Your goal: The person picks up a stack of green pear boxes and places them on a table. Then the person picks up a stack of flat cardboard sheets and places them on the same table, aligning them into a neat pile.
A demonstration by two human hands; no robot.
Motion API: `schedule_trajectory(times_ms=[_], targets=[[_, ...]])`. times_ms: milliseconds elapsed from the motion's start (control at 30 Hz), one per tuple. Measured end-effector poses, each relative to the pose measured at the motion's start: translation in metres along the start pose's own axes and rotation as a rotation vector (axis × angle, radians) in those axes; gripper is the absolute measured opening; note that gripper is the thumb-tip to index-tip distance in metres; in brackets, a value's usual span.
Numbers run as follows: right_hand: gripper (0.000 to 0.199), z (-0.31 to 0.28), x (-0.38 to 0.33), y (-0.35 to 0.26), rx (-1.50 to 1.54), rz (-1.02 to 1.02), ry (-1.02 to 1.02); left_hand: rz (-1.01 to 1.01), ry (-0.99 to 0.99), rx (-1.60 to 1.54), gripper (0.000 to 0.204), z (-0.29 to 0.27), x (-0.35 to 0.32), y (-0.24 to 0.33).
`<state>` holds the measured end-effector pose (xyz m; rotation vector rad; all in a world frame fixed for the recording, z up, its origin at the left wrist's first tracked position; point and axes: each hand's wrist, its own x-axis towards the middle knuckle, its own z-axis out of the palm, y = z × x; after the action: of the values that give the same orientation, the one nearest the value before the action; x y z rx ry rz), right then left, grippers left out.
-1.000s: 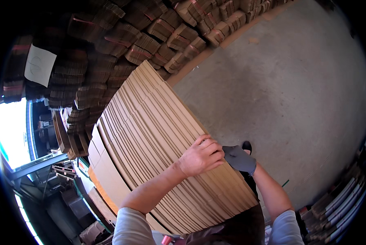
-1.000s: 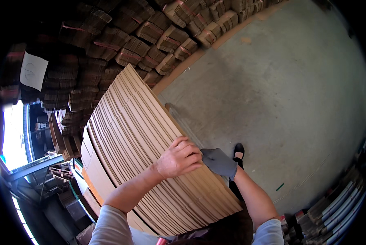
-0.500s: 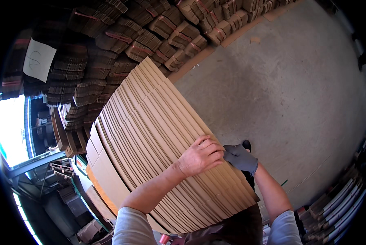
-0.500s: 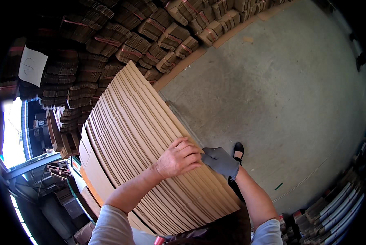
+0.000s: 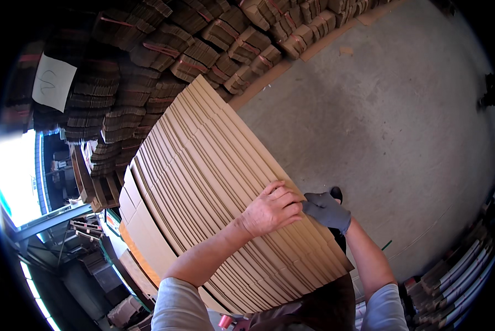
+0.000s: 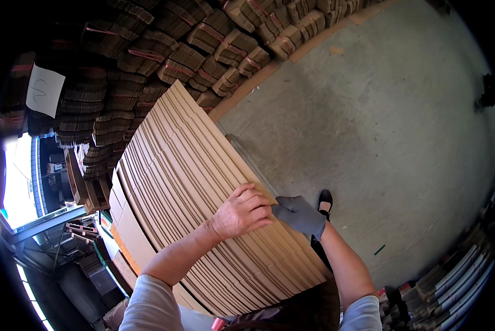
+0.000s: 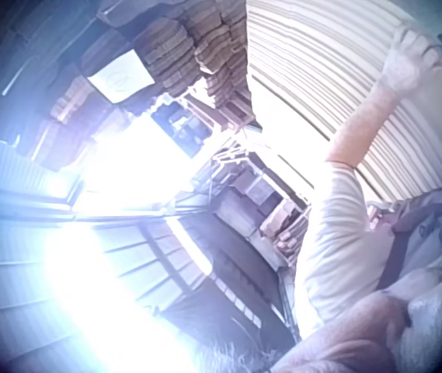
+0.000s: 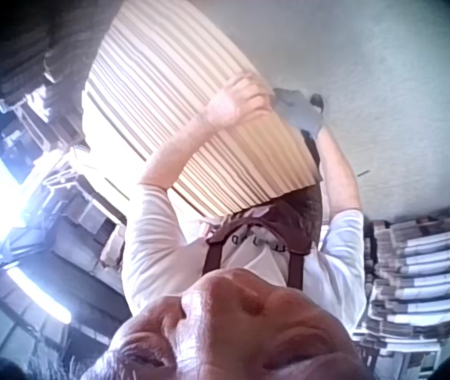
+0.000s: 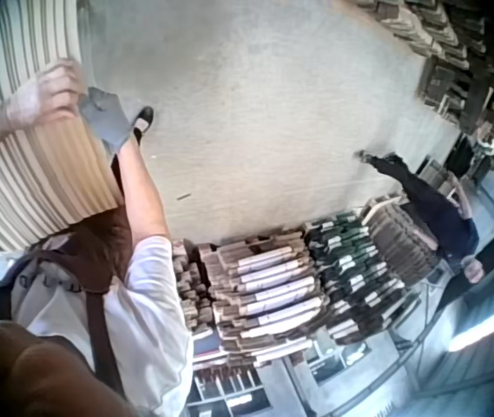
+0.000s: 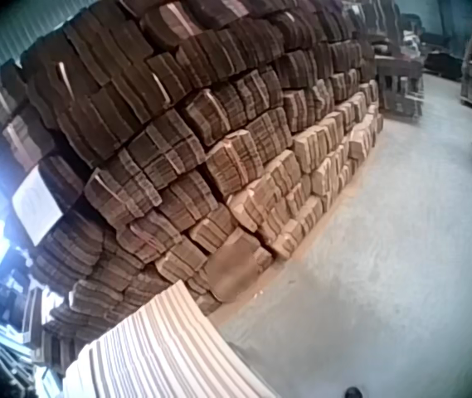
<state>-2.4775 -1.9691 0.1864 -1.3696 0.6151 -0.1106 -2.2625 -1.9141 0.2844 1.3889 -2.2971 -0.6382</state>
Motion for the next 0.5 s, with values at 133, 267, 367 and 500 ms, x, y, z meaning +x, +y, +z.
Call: schedule_trajectory(times_ms=[133, 267, 367, 500], targets=[[0.032, -0.001, 0.001, 0.002, -0.054, -0.034, -0.004, -0.002, -0.001, -0.006, 0.022, 0.001, 0.0, -0.001], [0.024, -0.003, 0.001, -0.006, -0.041, 0.029, -0.036, 0.0, -0.006, 0.016, 0.022, 0.0, -0.002, -0.001], [0.022, -0.003, 0.002, -0.01, -0.017, 0.06, -0.046, 0.005, -0.015, 0.02, 0.022, -0.001, -0.003, -0.002], [0.031, 0.002, 0.002, -0.004, 0.014, -0.024, -0.001, 0.006, -0.014, 0.019, 0.022, -0.001, -0.005, -0.001]])
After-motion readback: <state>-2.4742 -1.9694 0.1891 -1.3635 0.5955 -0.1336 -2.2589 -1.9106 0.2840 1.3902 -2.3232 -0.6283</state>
